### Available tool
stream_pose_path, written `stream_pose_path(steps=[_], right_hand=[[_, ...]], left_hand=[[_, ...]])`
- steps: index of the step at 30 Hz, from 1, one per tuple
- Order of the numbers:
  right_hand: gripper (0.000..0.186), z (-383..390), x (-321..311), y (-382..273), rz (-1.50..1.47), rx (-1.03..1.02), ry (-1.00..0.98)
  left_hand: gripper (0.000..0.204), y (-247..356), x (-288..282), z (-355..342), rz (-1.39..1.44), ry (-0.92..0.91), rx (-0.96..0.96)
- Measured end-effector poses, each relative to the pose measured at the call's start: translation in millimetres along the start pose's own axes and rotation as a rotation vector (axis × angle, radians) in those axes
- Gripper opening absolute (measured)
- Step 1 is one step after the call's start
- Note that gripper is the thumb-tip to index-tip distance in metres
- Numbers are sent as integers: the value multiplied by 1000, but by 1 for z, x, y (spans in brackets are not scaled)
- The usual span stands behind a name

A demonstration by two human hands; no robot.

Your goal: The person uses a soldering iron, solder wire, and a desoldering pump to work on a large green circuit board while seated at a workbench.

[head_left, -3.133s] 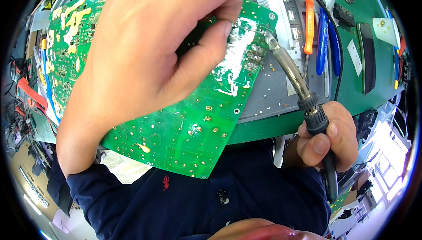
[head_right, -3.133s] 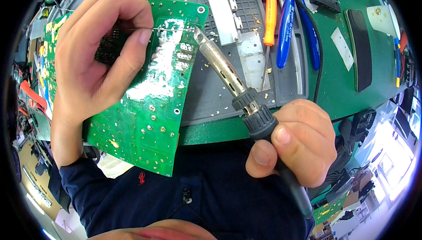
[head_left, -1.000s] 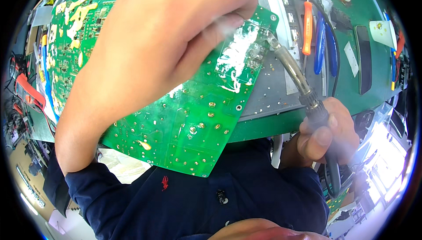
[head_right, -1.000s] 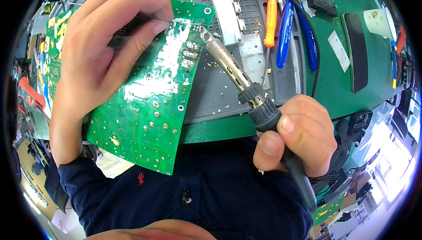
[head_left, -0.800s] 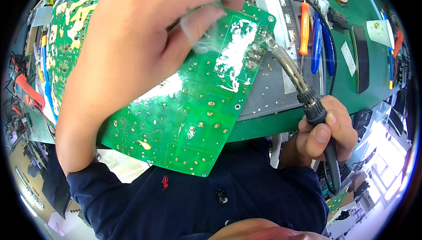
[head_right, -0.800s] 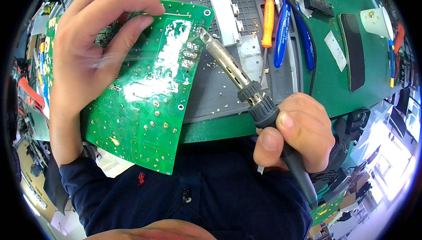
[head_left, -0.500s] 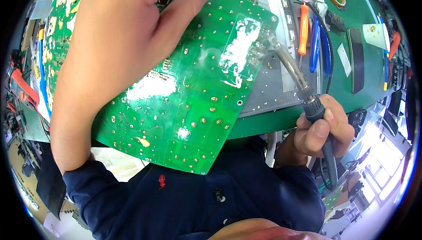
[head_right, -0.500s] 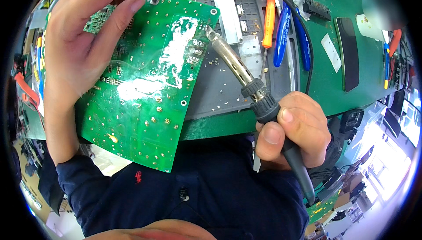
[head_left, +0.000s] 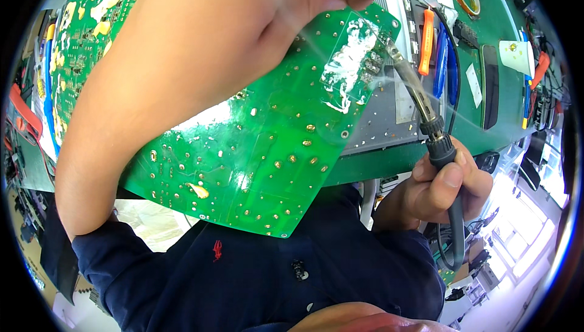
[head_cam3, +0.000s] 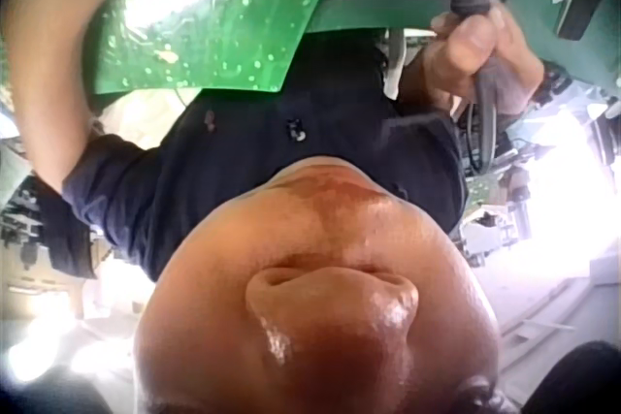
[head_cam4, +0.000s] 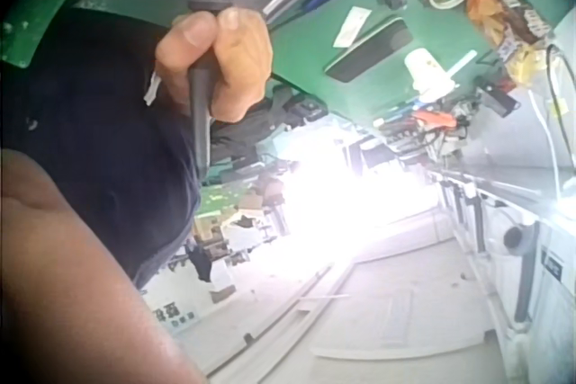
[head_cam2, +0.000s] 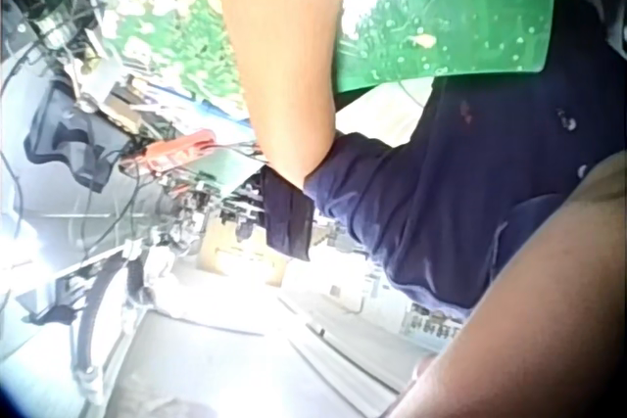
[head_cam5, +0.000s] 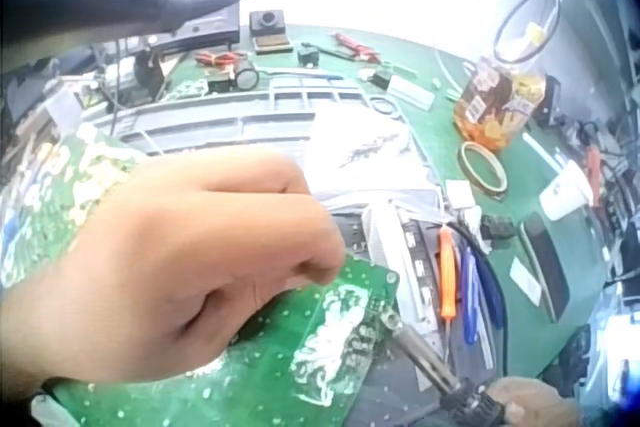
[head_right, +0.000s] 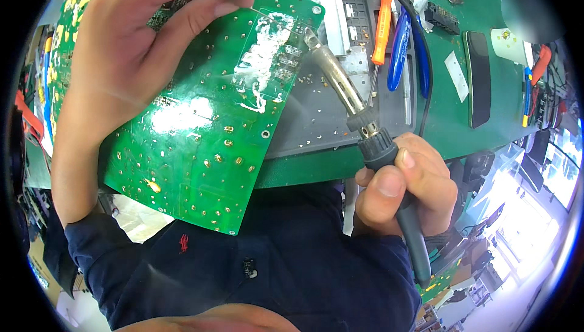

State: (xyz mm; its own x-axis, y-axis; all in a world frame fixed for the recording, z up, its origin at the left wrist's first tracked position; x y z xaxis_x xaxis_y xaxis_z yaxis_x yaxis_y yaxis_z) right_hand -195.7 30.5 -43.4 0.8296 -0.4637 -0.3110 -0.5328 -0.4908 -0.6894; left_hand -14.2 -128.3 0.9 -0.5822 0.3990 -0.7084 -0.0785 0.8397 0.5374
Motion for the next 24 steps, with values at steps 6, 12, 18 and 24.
stream_pose_path(steps=[6, 12, 18, 24], right_hand=[[17, 2, 3, -6, 28, 59, 13], [18, 2, 3, -10, 32, 85, -8], [21, 9, 3, -8, 26, 117, 58], [22, 10, -2, -5, 48, 134, 106]], left_hand=[[9, -8, 10, 4, -71, 27, 68], [10, -13, 11, 7, 38, 42, 68], [10, -3, 6, 6, -114, -48, 62], [9, -7, 7, 3, -87, -111, -75]])
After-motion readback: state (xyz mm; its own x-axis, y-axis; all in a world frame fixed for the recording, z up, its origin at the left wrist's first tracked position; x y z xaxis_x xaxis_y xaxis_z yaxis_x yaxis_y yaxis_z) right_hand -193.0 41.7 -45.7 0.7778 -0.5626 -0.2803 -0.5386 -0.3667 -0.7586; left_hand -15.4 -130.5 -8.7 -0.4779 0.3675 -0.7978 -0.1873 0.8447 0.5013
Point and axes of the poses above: each hand's wrist, its own z-axis away from the middle knuckle, its own x-axis out of the palm, y = z × x, the point moved 4 cm from there along -z, towards the middle knuckle, and after that the axes turned 5 degrees about -y, right-handed, at the moved point
